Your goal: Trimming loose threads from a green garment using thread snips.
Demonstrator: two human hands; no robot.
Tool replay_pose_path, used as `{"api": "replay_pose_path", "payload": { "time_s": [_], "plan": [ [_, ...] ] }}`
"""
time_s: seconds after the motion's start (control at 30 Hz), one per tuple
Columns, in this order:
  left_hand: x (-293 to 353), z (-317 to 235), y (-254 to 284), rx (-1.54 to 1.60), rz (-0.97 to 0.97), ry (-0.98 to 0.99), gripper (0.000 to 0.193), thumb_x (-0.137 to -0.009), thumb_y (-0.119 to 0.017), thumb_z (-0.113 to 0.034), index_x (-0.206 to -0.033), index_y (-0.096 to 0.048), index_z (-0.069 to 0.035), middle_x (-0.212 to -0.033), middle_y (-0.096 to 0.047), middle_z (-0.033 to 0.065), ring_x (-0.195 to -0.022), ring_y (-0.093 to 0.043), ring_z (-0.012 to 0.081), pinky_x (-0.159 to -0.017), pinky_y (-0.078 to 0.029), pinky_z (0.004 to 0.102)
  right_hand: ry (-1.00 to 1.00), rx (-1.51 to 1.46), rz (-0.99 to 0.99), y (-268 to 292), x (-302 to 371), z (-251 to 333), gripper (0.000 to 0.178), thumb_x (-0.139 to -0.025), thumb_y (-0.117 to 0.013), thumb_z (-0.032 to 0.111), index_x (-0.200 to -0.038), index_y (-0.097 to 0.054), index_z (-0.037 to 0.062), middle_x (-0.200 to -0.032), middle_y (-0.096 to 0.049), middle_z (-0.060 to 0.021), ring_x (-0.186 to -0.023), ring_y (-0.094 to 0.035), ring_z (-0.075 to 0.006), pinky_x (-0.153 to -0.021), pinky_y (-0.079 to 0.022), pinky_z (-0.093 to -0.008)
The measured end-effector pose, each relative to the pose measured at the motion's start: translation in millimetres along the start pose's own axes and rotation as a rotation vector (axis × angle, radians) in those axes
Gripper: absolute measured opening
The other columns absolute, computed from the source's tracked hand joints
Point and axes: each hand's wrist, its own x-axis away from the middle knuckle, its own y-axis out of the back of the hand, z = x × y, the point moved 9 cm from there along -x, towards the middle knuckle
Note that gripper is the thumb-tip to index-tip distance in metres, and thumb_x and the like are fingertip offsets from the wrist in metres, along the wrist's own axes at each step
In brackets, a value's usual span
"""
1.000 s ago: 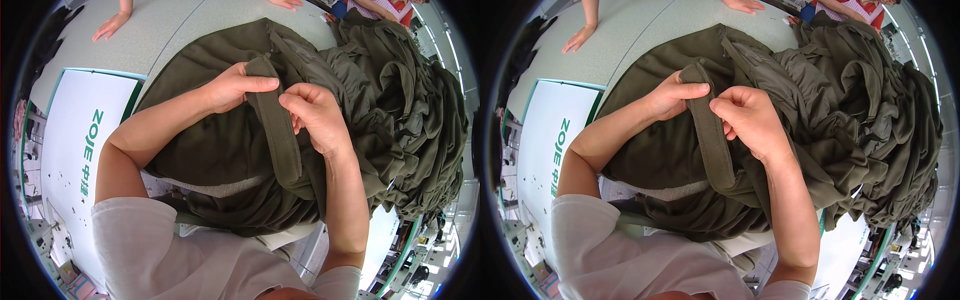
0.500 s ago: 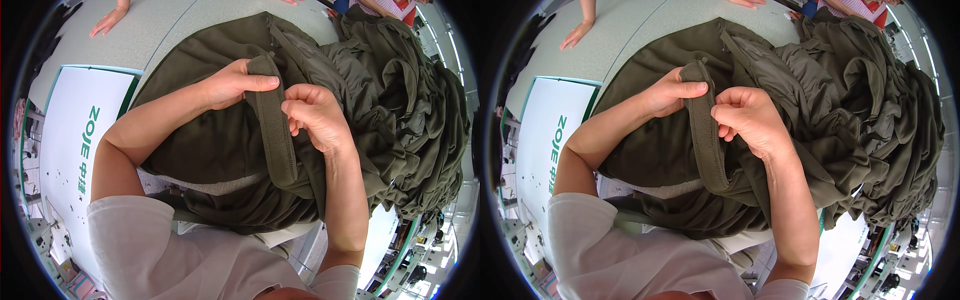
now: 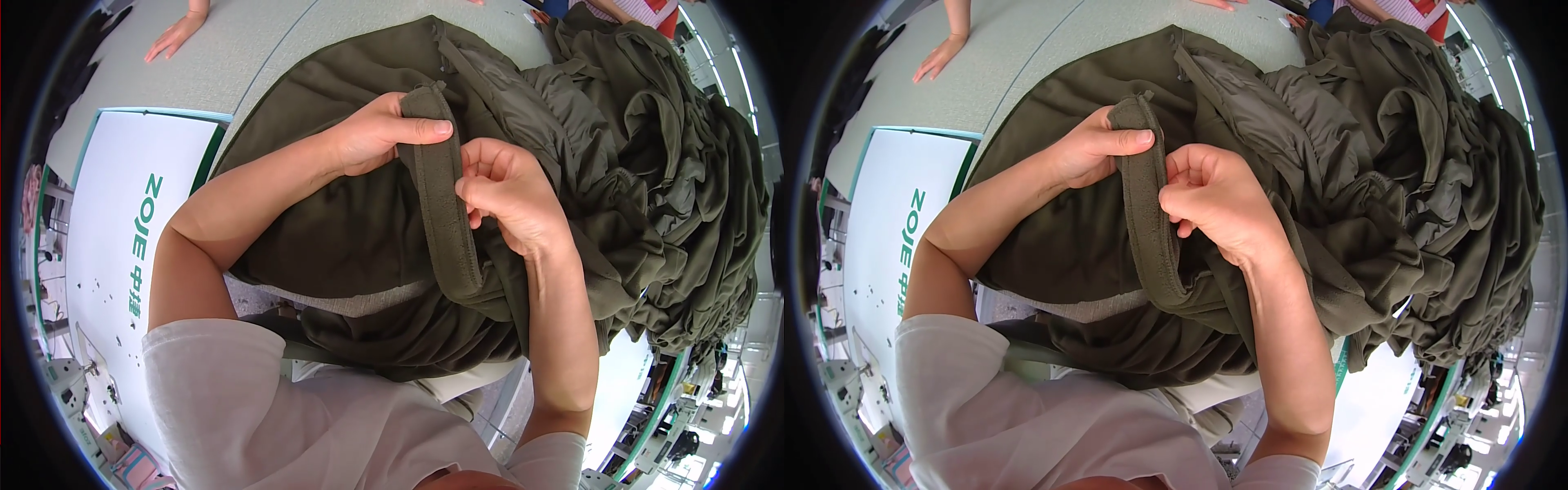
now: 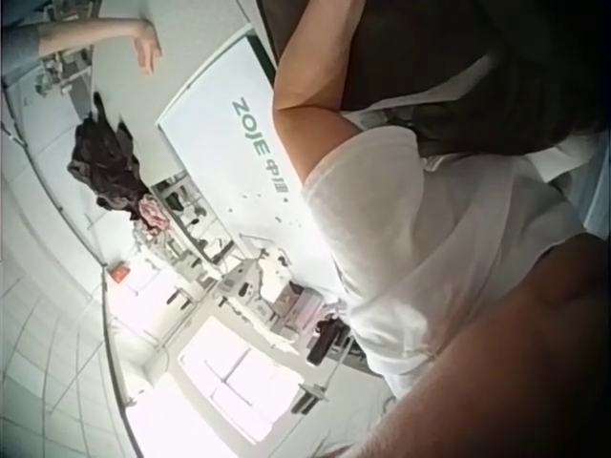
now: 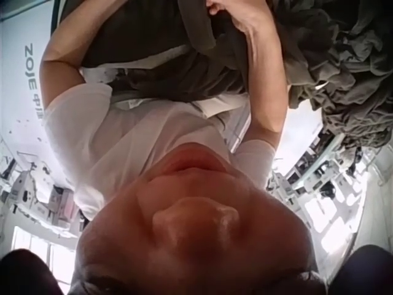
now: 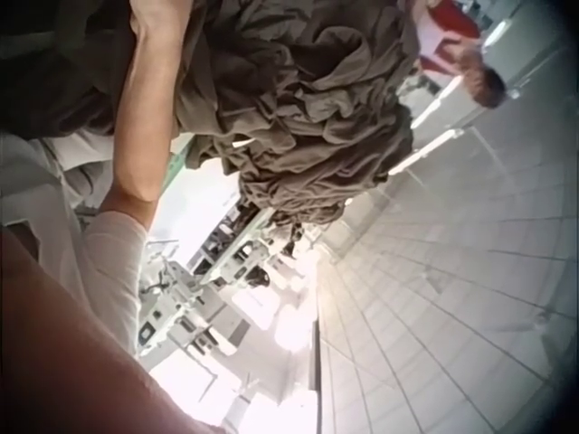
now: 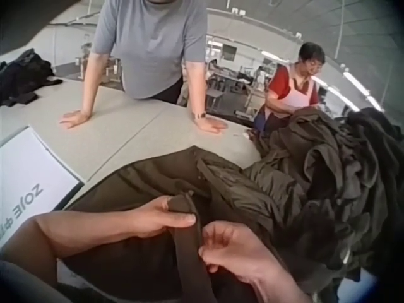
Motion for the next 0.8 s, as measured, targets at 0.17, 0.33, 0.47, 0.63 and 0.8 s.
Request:
{"api": "replay_pose_path", "payload": {
  "time_s": [0.17, 0.33, 0.47, 0.63, 0.8],
  "plan": [
    [-0.6, -0.2, 4.3, 0.072, -0.051, 0.004, 0.020, -0.087, -0.065, -0.023, -0.096, -0.062, -0.005, -0.090, -0.064, 0.0025, -0.084, -0.060, 0.0130, -0.077, -0.049, 0.0301, -0.020, -0.089, -0.009, -6.1, 22.5, -5.9, 0.012, -0.078, -0.063, 0.003, -0.088, -0.057, 0.0002, -0.069, -0.057, 0.0005, -0.058, -0.052, -0.0043, -0.052, -0.042, -0.0184],
    [-4.0, 3.3, 11.4, 0.077, -0.054, 0.006, 0.020, -0.089, -0.063, -0.025, -0.095, -0.062, -0.006, -0.090, -0.064, 0.0031, -0.082, -0.062, 0.0126, -0.074, -0.051, 0.0293, 0.089, 0.002, -0.026, -7.7, 27.7, -24.2, 0.012, -0.081, -0.066, 0.002, -0.090, -0.058, 0.0018, -0.074, -0.058, 0.0024, -0.062, -0.050, -0.0023, -0.056, -0.040, -0.0163],
    [-9.0, 7.6, 14.4, 0.080, -0.094, 0.047, 0.022, -0.091, -0.060, -0.028, -0.094, -0.061, -0.006, -0.088, -0.064, 0.0037, -0.079, -0.063, 0.0128, -0.072, -0.052, 0.0288, 0.111, -0.121, 0.006, -3.0, 22.0, -37.3, 0.012, -0.082, -0.066, 0.002, -0.091, -0.059, 0.0029, -0.076, -0.058, 0.0034, -0.064, -0.049, -0.0012, -0.056, -0.038, -0.0161],
    [-13.3, 11.1, 15.0, 0.096, -0.173, 0.066, 0.027, -0.092, -0.058, -0.032, -0.098, -0.059, -0.006, -0.084, -0.063, 0.0026, -0.073, -0.062, 0.0124, -0.066, -0.052, 0.0275, 0.144, -0.160, 0.023, -1.7, 19.9, -37.1, 0.011, -0.082, -0.066, 0.003, -0.091, -0.059, 0.0038, -0.075, -0.058, 0.0041, -0.063, -0.048, -0.0008, -0.054, -0.036, -0.0163],
    [-11.4, 15.7, 12.9, 0.045, -0.231, 0.113, 0.026, -0.092, -0.057, -0.032, -0.098, -0.058, -0.006, -0.084, -0.063, 0.0024, -0.073, -0.061, 0.0123, -0.067, -0.051, 0.0266, 0.150, -0.161, 0.040, -0.3, 21.3, -41.3, 0.011, -0.083, -0.066, 0.005, -0.092, -0.060, 0.0043, -0.075, -0.058, 0.0043, -0.062, -0.047, -0.0008, -0.053, -0.034, -0.0166]
  ]
}}
